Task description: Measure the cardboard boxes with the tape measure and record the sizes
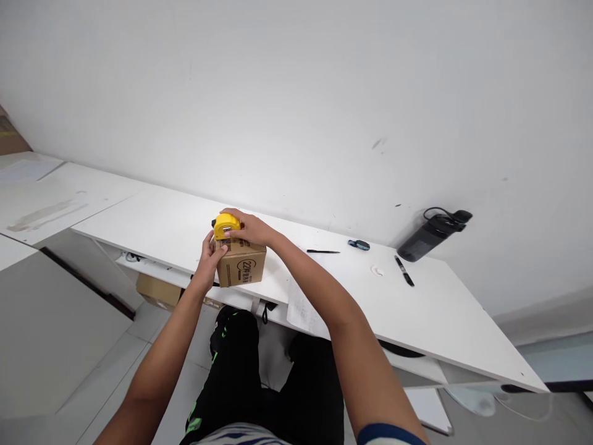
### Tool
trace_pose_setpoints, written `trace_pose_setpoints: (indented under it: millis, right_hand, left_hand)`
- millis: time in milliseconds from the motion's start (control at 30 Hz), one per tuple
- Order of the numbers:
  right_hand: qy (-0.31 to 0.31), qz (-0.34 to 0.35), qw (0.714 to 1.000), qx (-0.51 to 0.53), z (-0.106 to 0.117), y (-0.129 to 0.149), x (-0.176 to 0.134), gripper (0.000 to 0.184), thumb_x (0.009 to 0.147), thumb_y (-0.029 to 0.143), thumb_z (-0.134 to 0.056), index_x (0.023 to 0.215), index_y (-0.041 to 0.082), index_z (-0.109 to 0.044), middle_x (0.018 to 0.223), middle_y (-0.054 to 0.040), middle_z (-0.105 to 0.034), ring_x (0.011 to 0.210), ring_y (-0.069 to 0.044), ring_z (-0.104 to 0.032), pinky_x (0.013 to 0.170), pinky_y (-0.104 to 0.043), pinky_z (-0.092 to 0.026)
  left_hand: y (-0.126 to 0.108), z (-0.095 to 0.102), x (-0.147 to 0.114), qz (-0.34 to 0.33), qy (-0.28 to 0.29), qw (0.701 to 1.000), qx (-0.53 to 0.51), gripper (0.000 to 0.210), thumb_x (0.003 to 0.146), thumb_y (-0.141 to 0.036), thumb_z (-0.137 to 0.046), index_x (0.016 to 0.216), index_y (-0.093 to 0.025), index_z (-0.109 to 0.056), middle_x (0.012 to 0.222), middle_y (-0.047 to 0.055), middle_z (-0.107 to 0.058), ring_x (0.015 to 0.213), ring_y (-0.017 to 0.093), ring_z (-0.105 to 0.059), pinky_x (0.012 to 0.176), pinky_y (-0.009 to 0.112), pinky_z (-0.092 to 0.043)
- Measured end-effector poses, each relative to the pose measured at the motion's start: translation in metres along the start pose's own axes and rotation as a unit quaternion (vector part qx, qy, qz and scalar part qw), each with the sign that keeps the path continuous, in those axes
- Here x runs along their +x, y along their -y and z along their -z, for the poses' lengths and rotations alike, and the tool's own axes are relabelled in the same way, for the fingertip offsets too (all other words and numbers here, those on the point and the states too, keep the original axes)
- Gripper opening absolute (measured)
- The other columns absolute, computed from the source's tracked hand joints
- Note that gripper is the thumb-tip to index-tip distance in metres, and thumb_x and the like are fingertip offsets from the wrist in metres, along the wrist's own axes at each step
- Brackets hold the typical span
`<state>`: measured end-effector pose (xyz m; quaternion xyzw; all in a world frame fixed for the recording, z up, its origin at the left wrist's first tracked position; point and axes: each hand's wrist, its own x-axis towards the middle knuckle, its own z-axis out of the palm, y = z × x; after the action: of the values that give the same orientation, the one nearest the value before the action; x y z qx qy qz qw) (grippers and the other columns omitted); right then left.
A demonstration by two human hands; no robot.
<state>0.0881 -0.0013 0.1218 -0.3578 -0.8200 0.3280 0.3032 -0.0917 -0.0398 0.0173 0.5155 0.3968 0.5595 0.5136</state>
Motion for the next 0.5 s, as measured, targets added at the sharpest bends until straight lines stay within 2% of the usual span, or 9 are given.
trace_pose_setpoints:
  millis: [133,233,367,500]
  right_hand:
    - [-0.004,0.01,0.999,-0.048,-0.002,0.004,0.002,0.061,0.086,0.041,-0.062,0.143,0.027,-0.045,0.137,-0.0065,-0.059,0.113,-0.024,-0.061,0.099,-0.042,-0.049]
    - [-0.017,0.01,0.998,-0.06,-0.002,-0.001,0.0,0.062,0.087,0.043,-0.06,0.144,0.024,-0.042,0.133,-0.0084,-0.061,0.109,-0.024,-0.061,0.095,-0.041,-0.051]
    - [-0.048,-0.004,0.997,-0.061,-0.002,-0.011,-0.008,0.063,0.089,0.047,-0.058,0.145,0.025,-0.039,0.131,-0.0085,-0.062,0.107,-0.024,-0.062,0.094,-0.042,-0.05]
    - [-0.089,-0.02,0.994,-0.056,-0.002,-0.017,-0.017,0.064,0.089,0.049,-0.058,0.145,0.025,-0.039,0.131,-0.0084,-0.062,0.11,-0.026,-0.061,0.096,-0.044,-0.048]
  left_hand:
    - [-0.001,0.002,0.007,-0.024,0.055,0.998,-0.008,0.083,0.087,-0.048,-0.064,0.159,-0.033,-0.024,0.16,0.007,-0.04,0.141,0.03,-0.046,0.112,0.041,-0.043]
    - [-0.003,0.005,0.011,-0.031,0.1,0.994,-0.019,0.08,0.088,-0.047,-0.063,0.159,-0.031,-0.029,0.158,0.006,-0.044,0.139,0.031,-0.049,0.113,0.041,-0.042]
    - [-0.006,0.004,0.019,-0.014,0.15,0.988,-0.036,0.08,0.089,-0.047,-0.062,0.16,-0.027,-0.029,0.155,0.007,-0.048,0.135,0.032,-0.052,0.11,0.042,-0.045]
    - [-0.005,-0.003,0.026,-0.014,0.182,0.982,-0.05,0.08,0.089,-0.046,-0.061,0.16,-0.028,-0.029,0.156,0.007,-0.047,0.135,0.032,-0.052,0.111,0.042,-0.044]
